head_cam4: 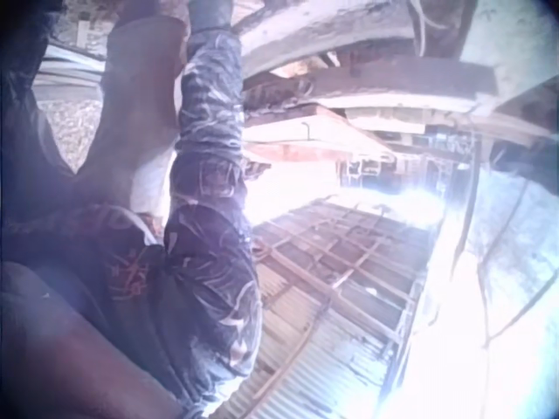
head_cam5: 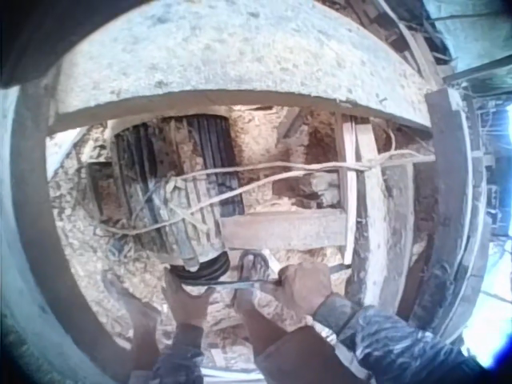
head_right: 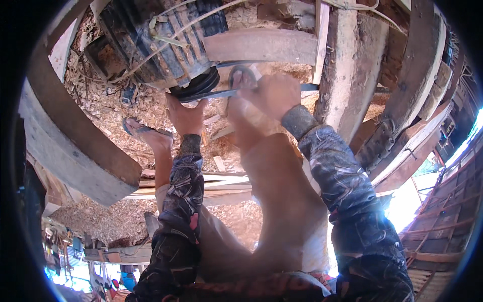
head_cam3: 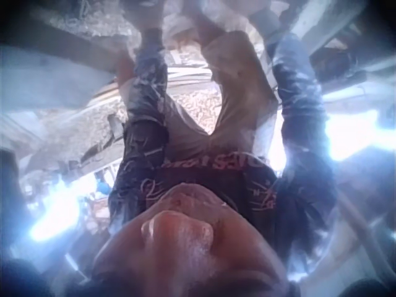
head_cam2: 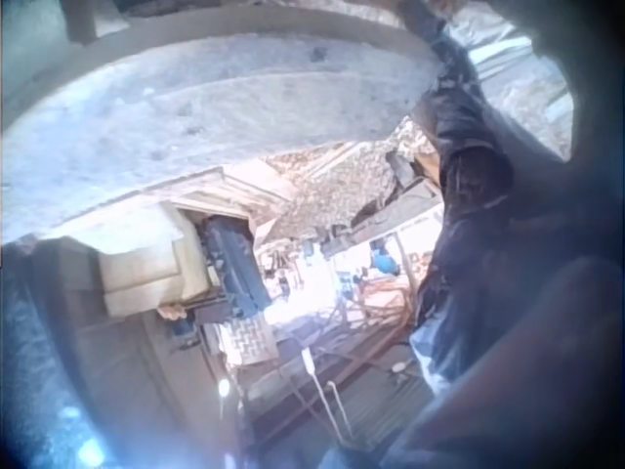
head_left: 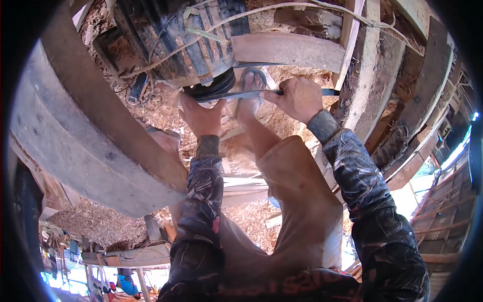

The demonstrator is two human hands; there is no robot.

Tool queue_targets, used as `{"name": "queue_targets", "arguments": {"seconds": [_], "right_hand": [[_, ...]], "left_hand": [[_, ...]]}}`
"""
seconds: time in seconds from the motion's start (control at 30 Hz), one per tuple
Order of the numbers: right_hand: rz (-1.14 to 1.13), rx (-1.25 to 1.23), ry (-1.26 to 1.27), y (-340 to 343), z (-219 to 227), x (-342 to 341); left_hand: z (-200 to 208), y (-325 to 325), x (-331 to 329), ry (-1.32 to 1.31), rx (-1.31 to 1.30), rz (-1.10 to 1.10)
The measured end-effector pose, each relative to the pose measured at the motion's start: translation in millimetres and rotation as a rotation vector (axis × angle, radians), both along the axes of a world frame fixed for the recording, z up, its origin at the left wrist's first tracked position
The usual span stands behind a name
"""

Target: The person replaces a drive belt on a motor by looping it onto the pulley, using a metal bar to assist with leverage, and then places a wooden board onto a saw table.

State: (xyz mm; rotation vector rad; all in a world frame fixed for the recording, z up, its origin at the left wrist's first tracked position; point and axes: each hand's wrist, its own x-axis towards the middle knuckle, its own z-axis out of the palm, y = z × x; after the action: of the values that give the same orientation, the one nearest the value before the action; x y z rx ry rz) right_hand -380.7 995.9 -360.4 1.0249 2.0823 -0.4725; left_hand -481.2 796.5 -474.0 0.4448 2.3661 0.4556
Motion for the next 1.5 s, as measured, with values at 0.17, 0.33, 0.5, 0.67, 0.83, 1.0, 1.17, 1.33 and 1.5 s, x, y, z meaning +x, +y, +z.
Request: {"name": "queue_targets", "arguments": {"seconds": [0.17, 0.33, 0.5, 0.67, 0.83, 1.0, 1.17, 1.33, 1.5], "right_hand": [[0.076, 0.004, 0.082, 0.2, -14.4, 6.1], [0.156, -0.210, 0.050, -4.3, -27.2, -19.2], [0.163, -0.181, 0.122, -61.7, -62.5, -55.3], [0.151, -0.097, -0.021, -95.6, -65.4, -66.1], [0.075, -0.238, -0.042, -73.3, -79.3, -41.1], [-0.013, -0.351, -0.054, -70.1, -81.4, -63.3], [-0.036, -0.361, -0.112, -62.7, -75.4, -60.9], [-0.092, -0.393, -0.095, -56.4, -52.0, -59.5], [-0.170, -0.465, -0.032, -61.3, -48.1, -56.0]], "left_hand": [[-9.9, -6.4, 7.0, 0.031, 0.013, 0.009], [-3.8, -2.6, 4.8, -0.061, 0.046, 0.064], [-15.2, -17.7, 15.5, -0.244, 0.343, 0.333], [-36.7, -57.7, 2.1, -0.335, 0.398, 0.462], [-10.1, -46.7, 38.1, -0.432, 0.381, 0.719], [-42.0, -17.3, 43.8, -1.294, 0.725, 1.373], [-20.6, 8.7, 66.6, -1.465, 0.977, 1.563], [22.5, 30.3, 57.1, -1.568, 1.079, 1.766], [26.0, 32.6, 64.4, -1.402, 1.047, 1.752]]}}
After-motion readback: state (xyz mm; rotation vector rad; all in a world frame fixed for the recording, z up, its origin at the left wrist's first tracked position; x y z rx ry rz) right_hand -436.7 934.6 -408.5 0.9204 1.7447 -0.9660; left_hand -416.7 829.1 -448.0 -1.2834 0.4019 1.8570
